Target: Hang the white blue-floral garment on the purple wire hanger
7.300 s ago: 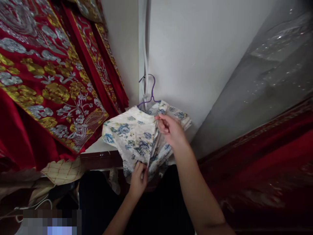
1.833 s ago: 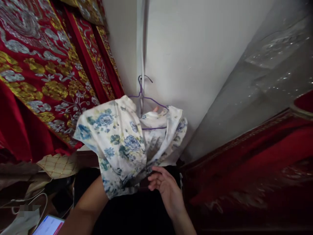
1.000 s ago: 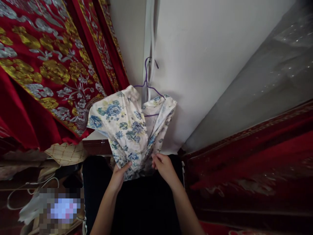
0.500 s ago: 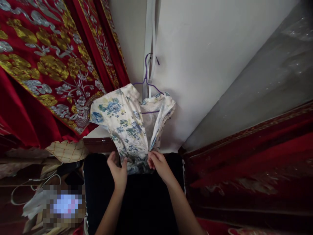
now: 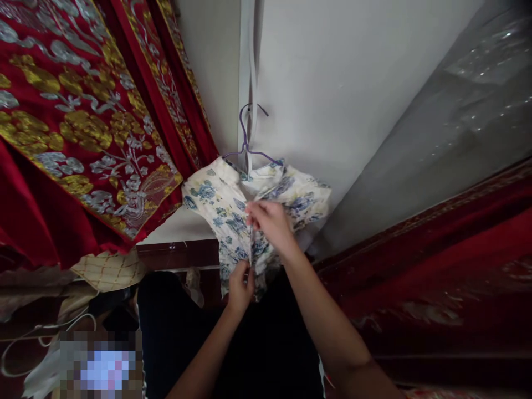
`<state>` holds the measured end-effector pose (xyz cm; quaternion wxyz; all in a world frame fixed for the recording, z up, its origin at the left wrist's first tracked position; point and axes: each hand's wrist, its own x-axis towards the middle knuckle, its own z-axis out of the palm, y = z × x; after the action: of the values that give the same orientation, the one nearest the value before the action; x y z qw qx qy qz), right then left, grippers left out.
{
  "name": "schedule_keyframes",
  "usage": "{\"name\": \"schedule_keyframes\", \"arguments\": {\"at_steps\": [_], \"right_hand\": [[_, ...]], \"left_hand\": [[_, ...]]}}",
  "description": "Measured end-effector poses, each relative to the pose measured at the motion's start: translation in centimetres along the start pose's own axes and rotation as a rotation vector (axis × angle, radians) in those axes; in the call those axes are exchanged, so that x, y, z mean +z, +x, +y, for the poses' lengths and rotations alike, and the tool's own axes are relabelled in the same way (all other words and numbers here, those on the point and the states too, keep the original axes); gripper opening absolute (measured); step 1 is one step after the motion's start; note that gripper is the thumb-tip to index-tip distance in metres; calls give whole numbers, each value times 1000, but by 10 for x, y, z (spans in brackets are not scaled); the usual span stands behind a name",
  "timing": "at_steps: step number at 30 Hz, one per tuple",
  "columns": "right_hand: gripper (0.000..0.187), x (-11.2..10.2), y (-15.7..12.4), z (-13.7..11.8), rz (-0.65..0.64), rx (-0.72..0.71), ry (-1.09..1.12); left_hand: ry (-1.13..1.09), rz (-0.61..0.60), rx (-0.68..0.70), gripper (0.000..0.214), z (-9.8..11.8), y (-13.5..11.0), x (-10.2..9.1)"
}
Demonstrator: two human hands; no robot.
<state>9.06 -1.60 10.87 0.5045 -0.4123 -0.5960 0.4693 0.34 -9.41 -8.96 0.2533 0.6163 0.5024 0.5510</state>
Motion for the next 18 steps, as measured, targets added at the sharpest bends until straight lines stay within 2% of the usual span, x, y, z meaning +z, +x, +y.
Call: {"name": "schedule_keyframes", "arguments": {"at_steps": [4, 7, 9, 10, 12, 15, 16, 18], "right_hand": [[30, 10, 51, -43, 29, -54, 83], [28, 14, 60, -51, 28, -122, 113], [25, 9, 56, -48, 36, -164, 136], [23, 5, 53, -46, 45, -182, 148], [21, -4, 48, -42, 54, -208, 157], [21, -17, 41, -42, 42, -242, 134], [21, -19, 40, -43, 32, -255, 118], [22, -21, 39, -44, 2, -280, 74]], "left_hand": [[22, -50, 23, 24, -2, 5, 7], [18, -136, 63, 23, 2, 21, 1], [9, -197, 95, 14, 15, 40, -11], [-3, -209, 119, 11, 25, 53, -19], [-35, -166, 199, 24, 53, 85, -39], [-23, 113, 424, 34, 106, 141, -69], [18, 133, 482, 37, 123, 158, -77], [127, 82, 566, 29, 150, 183, -88]]}}
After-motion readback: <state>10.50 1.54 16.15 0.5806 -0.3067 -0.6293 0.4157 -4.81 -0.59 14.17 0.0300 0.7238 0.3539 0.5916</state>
